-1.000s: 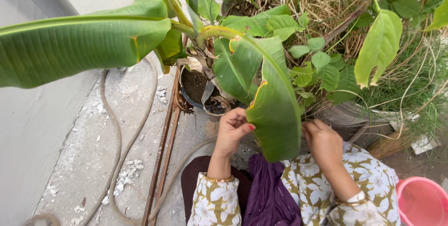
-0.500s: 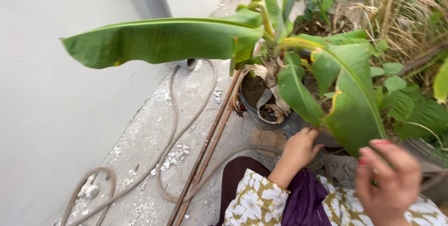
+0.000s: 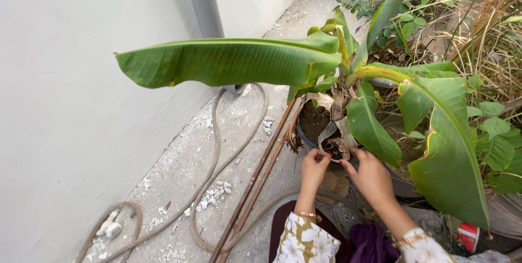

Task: The person sits on a balcony floor and tends potted plants. They pick dried leaves off a potted banana plant, clear debris from its pot, then pull dry grass and weeds out of a larger planter and gather the removed weeds.

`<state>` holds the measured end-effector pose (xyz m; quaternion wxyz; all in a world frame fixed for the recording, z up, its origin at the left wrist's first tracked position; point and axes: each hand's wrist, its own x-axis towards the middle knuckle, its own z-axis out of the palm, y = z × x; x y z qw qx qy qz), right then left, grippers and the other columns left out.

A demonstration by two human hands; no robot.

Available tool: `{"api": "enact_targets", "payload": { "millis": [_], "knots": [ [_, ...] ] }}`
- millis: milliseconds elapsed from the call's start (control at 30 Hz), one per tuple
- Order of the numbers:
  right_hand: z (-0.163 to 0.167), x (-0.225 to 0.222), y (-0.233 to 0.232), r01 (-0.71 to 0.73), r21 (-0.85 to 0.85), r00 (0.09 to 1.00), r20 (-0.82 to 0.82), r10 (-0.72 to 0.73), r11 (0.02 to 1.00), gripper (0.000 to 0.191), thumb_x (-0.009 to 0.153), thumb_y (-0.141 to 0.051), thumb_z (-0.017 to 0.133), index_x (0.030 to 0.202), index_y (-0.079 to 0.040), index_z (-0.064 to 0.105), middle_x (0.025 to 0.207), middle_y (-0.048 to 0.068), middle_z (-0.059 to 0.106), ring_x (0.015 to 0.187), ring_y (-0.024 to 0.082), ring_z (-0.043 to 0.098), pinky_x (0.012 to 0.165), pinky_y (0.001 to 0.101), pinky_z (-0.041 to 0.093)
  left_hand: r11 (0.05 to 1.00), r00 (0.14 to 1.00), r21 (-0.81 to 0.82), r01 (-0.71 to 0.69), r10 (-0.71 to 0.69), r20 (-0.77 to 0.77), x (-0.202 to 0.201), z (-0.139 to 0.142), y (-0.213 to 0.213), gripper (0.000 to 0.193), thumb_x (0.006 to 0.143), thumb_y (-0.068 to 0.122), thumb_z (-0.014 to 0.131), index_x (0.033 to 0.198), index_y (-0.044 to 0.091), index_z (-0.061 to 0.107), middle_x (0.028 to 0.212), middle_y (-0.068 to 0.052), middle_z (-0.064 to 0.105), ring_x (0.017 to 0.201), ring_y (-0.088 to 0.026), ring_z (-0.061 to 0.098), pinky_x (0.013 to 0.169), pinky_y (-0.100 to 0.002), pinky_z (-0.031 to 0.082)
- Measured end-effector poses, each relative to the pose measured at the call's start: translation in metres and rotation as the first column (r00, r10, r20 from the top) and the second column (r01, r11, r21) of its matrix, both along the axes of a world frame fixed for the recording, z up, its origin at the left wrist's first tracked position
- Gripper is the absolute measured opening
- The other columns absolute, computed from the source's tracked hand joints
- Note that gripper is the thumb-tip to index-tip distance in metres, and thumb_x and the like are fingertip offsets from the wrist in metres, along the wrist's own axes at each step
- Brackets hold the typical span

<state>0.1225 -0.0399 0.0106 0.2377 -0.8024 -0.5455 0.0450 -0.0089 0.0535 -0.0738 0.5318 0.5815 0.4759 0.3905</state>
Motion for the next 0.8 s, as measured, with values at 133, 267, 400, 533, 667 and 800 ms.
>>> {"api": "enact_targets", "payload": {
  "millis": [133,267,400,533,667,800],
  "knots": [
    [-0.053,0.012,0.036,0.012,-0.109,0.822,-0.565,-0.072,0.994,0.029,0.092,-0.028,0.076,0.111,-0.006,0.074,0.100,0.008,0.078,0.090,0.020,0.072,0.081,0.0308,0.055,0.977,0.865,-0.169,0.130,-0.028,0.501,-0.006,0.014,-0.003,0.015,0.100,0.018,0.062,0.105,0.004,0.064,0.094,0.000,0.077,0.086,-0.007,0.071,0.079,-0.023,0.053],
    [-0.088,0.008,0.030,-0.072,0.147,0.514,-0.842,0.163,0.987,0.018,0.093,-0.015,0.075,0.106,-0.003,0.075,0.095,0.008,0.077,0.086,0.015,0.068,0.075,0.0274,0.054,0.950,0.759,-0.293,0.105,0.114,0.641,-0.011,0.041,-0.010,0.014,0.103,0.017,0.057,0.103,0.004,0.062,0.073,0.000,0.065,0.070,-0.010,0.064,0.067,-0.024,0.050],
    [-0.070,0.001,0.021,0.008,0.159,0.648,-0.753,0.116,0.987,0.022,0.090,-0.013,0.072,0.111,-0.006,0.071,0.101,0.003,0.077,0.090,0.012,0.072,0.079,0.0259,0.056,0.984,0.780,-0.178,0.020,0.096,0.618,-0.003,0.046,-0.014,0.020,0.103,0.021,0.062,0.104,0.004,0.070,0.060,0.006,0.047,0.052,-0.004,0.042,0.051,-0.022,0.035],
    [-0.026,-0.001,0.026,0.087,0.236,0.748,-0.657,0.093,0.968,0.030,0.091,-0.009,0.070,0.121,-0.004,0.068,0.112,0.006,0.075,0.094,0.015,0.071,0.081,0.0315,0.056,0.994,0.816,-0.105,-0.025,0.081,0.572,0.001,0.029,-0.017,0.017,0.100,0.019,0.065,0.099,0.003,0.069,0.066,0.006,0.053,0.052,-0.004,0.039,0.051,-0.022,0.033],
    [0.000,-0.004,0.039,0.014,0.309,0.835,-0.527,0.159,0.951,0.046,0.088,-0.006,0.071,0.132,-0.005,0.061,0.119,0.009,0.070,0.100,0.017,0.070,0.083,0.0327,0.057,0.990,0.493,0.137,-0.045,-0.097,0.865,-0.008,0.012,-0.014,0.016,0.105,0.016,0.064,0.097,0.004,0.069,0.062,0.004,0.051,0.053,-0.009,0.042,0.063,-0.024,0.044],
    [-0.001,-0.001,0.040,0.022,0.299,0.776,-0.606,0.173,0.954,0.048,0.089,-0.003,0.067,0.136,-0.011,0.061,0.117,0.008,0.071,0.098,0.016,0.071,0.082,0.0313,0.058,0.892,0.326,-0.065,-0.448,0.231,0.917,-0.022,0.012,-0.008,0.012,0.112,0.015,0.063,0.112,0.003,0.065,0.081,-0.003,0.058,0.075,-0.017,0.055,0.079,-0.034,0.050]
  ]
}}
